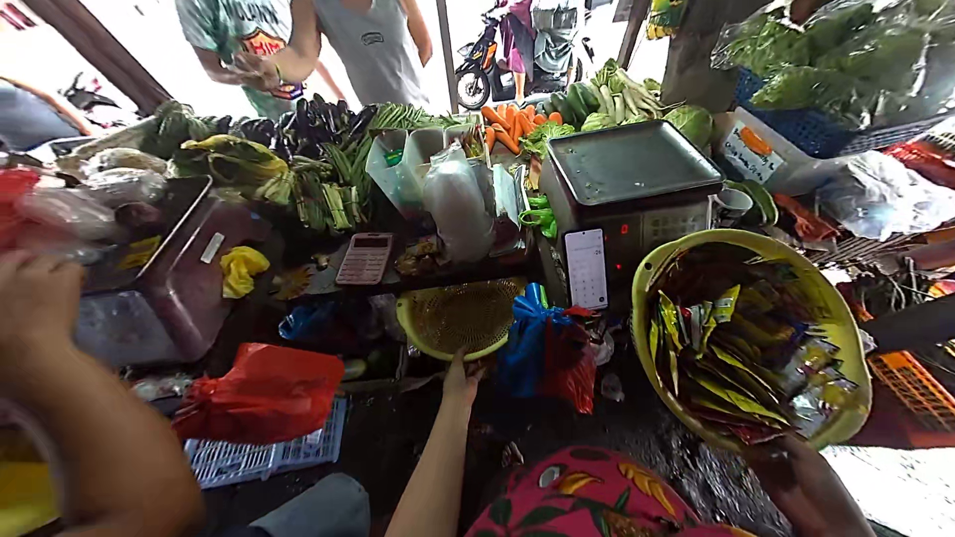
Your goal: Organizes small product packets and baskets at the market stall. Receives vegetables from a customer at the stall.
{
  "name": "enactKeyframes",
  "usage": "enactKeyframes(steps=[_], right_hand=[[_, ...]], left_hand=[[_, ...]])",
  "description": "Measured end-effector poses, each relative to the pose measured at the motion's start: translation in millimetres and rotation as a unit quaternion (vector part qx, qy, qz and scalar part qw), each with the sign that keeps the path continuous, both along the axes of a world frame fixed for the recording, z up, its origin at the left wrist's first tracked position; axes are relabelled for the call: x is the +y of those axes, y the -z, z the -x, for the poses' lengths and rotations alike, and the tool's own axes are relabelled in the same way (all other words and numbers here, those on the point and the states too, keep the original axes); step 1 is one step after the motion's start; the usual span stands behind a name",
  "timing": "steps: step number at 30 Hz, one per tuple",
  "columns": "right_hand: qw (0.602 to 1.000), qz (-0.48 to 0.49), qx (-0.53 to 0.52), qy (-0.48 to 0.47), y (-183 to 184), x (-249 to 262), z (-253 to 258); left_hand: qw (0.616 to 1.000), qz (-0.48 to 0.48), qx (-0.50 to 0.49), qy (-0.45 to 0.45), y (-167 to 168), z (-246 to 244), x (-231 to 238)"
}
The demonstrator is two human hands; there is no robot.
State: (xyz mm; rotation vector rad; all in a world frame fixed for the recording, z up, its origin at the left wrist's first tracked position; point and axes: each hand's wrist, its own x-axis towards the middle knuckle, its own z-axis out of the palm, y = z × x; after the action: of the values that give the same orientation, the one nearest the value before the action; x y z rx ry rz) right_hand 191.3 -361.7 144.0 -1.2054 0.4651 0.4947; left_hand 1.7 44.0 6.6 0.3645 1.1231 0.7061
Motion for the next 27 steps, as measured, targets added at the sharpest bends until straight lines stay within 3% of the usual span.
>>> enactKeyframes(steps=[10,17,27], right_hand=[[1.000,-0.001,-0.029,0.010,3,0,12],[0.999,0.013,-0.033,0.022,5,4,12],[0.998,0.024,-0.022,0.053,6,4,9]], left_hand=[[0.997,0.034,-0.045,-0.059,8,1,20],[0.999,0.016,-0.019,-0.020,10,-1,22],[0.997,0.038,-0.047,-0.038,4,-5,14]])
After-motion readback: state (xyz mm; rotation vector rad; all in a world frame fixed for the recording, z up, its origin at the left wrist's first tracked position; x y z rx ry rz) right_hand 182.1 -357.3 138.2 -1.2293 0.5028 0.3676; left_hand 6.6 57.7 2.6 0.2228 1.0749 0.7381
